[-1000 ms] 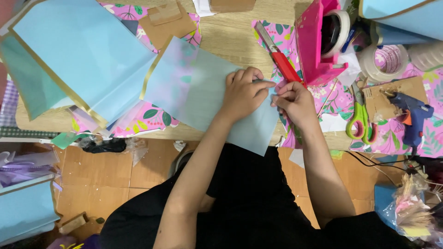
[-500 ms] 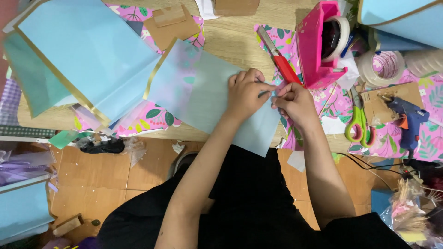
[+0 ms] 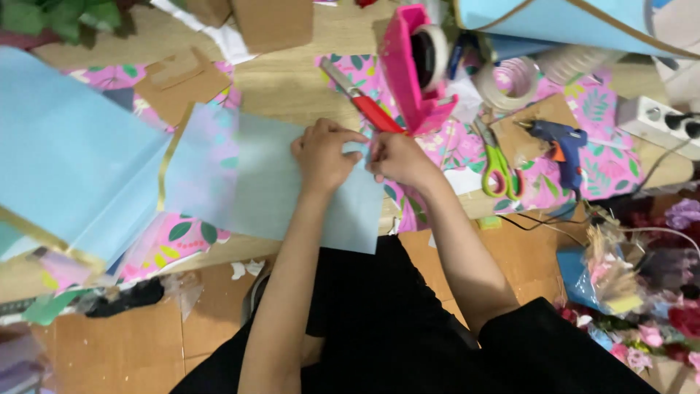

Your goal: The person sits cross-legged on a chair and wraps a bouquet of artificial flowers in light blue paper. They use a red utility knife to cut the paper and tape to secure the wrapping around the bouquet.

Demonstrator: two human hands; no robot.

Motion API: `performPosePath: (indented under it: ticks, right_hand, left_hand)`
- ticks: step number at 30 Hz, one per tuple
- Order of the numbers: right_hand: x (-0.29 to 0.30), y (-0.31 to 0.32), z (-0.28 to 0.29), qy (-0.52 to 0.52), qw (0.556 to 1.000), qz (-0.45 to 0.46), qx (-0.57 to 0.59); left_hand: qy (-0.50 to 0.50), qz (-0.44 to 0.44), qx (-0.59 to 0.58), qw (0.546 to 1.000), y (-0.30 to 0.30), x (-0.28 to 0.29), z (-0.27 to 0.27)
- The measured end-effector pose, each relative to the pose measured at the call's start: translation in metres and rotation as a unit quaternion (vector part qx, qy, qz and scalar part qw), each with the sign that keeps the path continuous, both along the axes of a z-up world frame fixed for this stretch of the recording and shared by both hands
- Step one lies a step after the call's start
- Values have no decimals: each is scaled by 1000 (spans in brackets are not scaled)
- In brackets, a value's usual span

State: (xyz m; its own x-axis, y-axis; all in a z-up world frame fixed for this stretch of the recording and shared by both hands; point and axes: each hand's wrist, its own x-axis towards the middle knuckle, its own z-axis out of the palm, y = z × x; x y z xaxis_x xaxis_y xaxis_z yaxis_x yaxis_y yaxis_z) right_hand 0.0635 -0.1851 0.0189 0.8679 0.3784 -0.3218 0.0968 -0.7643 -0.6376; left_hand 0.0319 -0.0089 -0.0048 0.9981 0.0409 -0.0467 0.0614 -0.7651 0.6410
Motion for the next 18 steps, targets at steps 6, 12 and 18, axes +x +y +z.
performPosePath:
  ticks: [6, 12, 18]
  right_hand:
    - [-14, 1, 23, -28, 996, 21, -87]
    - [-18, 0, 29, -31, 977, 41, -208]
    - [-40, -22, 75, -260, 963, 8, -70]
  left_hand:
    - [41, 18, 21, 999, -1, 5, 1]
    - [24, 9, 20, 999, 1, -1, 4]
    - [40, 16, 14, 999, -3, 1, 3]
